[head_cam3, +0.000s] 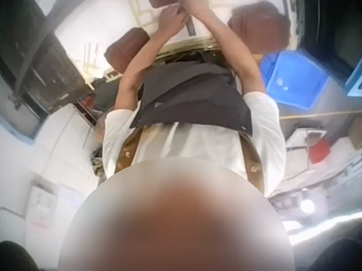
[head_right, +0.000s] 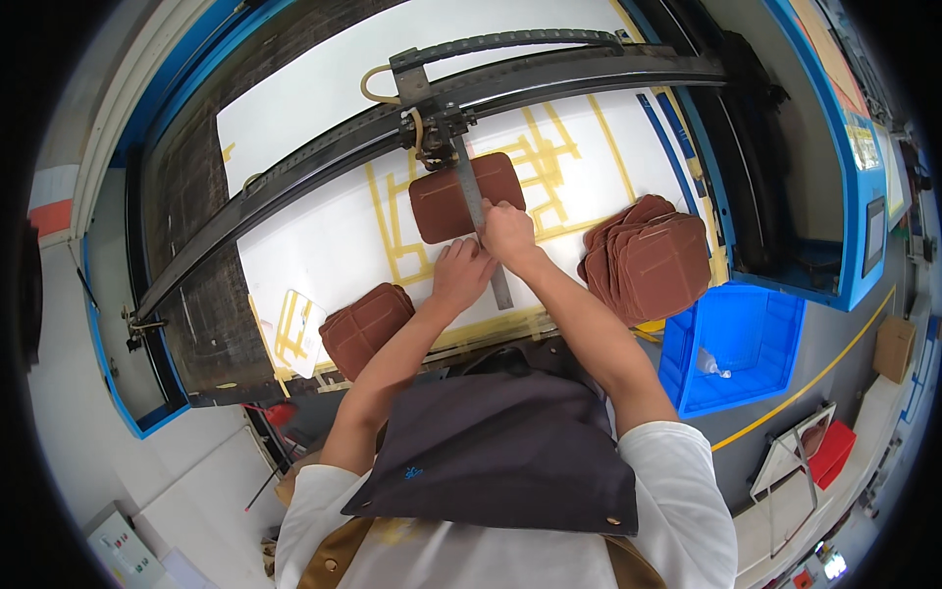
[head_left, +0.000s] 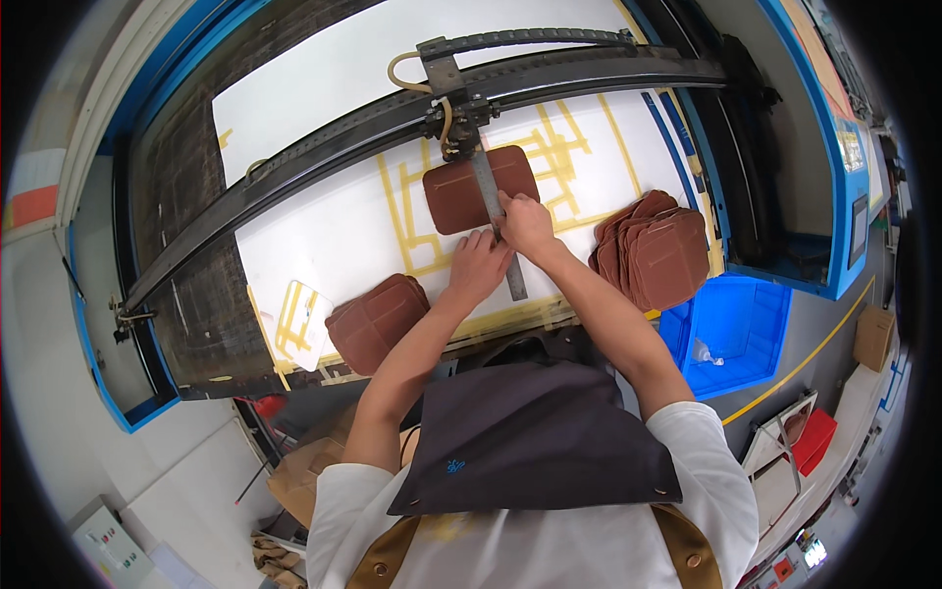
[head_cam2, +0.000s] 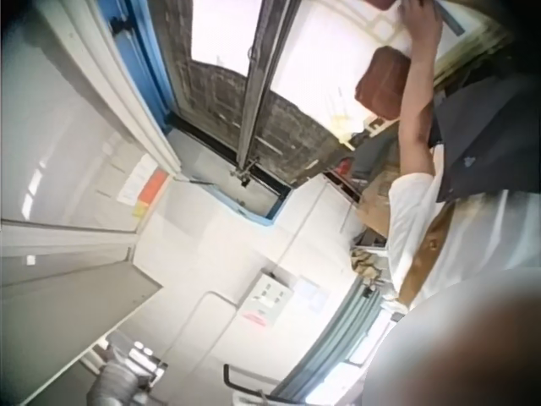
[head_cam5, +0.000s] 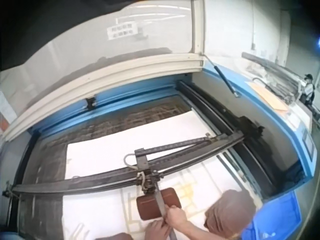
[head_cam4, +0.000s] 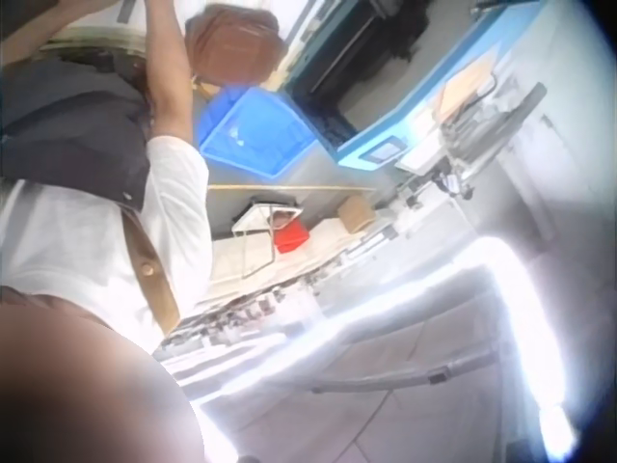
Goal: Placing leather pieces onto a laser cutting machine, aligning them with a ruler, and operating the machine's control panel.
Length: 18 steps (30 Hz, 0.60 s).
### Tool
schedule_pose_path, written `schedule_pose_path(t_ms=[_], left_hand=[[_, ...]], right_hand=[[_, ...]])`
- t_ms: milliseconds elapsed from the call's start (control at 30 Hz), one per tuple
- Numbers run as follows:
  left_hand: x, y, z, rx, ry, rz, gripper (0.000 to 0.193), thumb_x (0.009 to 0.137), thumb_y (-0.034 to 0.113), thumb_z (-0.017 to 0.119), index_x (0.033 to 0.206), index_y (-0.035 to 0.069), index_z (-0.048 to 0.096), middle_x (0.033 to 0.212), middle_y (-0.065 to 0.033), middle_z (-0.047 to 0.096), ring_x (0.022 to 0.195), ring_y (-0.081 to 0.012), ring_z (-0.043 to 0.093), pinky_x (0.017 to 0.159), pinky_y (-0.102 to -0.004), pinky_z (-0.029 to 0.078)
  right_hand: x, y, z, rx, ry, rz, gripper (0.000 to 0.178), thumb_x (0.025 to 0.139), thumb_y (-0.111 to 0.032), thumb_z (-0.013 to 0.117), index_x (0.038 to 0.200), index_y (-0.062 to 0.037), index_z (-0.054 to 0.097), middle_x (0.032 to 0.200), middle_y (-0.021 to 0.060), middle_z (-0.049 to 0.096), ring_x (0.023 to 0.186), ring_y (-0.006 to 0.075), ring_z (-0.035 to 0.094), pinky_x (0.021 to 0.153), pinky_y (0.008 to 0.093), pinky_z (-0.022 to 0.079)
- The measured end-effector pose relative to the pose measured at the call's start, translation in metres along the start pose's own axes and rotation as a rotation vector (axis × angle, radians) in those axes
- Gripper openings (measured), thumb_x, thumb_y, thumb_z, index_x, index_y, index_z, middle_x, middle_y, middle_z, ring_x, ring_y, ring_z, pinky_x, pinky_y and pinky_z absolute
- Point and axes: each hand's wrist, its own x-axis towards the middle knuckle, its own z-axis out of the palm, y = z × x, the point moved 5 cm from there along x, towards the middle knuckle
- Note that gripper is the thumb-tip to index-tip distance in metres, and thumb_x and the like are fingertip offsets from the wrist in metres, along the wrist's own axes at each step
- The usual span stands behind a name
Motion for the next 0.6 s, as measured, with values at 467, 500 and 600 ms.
schedule_pose_path(t_ms=[467, 500, 600], left_hand=[[0.007, -0.003, -0.002, 0.122, 0.023, 0.029, 0.028, 0.086, 0.023, 0.069, 0.114, 0.017, 0.066, 0.085, -0.0031, 0.058, 0.083, -0.0214, 0.060, 0.068, -0.0355, 0.049], [0.007, -0.003, -0.002, 0.128, 0.020, 0.030, 0.028, 0.087, 0.023, 0.069, 0.114, 0.017, 0.066, 0.085, -0.0031, 0.058, 0.082, -0.0211, 0.060, 0.067, -0.0349, 0.050], [0.007, -0.003, -0.002, 0.123, 0.000, 0.017, 0.029, 0.086, 0.022, 0.069, 0.114, 0.017, 0.066, 0.086, -0.0028, 0.058, 0.082, -0.0210, 0.060, 0.067, -0.0345, 0.049]], right_hand=[[0.033, 0.074, -0.046, 0.486, 0.216, 0.425, 0.024, 0.079, -0.012, 0.061, 0.097, -0.0052, 0.076, 0.088, 0.0141, 0.075, 0.085, 0.0288, 0.073, 0.081, 0.0369, 0.056], [0.033, 0.075, -0.043, 0.484, 0.216, 0.426, 0.024, 0.079, -0.012, 0.061, 0.097, -0.0052, 0.076, 0.088, 0.0141, 0.075, 0.085, 0.0288, 0.073, 0.081, 0.0369, 0.056], [0.033, 0.068, -0.039, 0.482, 0.197, 0.394, 0.021, 0.077, -0.014, 0.064, 0.094, -0.0051, 0.076, 0.088, 0.0135, 0.075, 0.084, 0.0286, 0.072, 0.080, 0.0365, 0.056]])
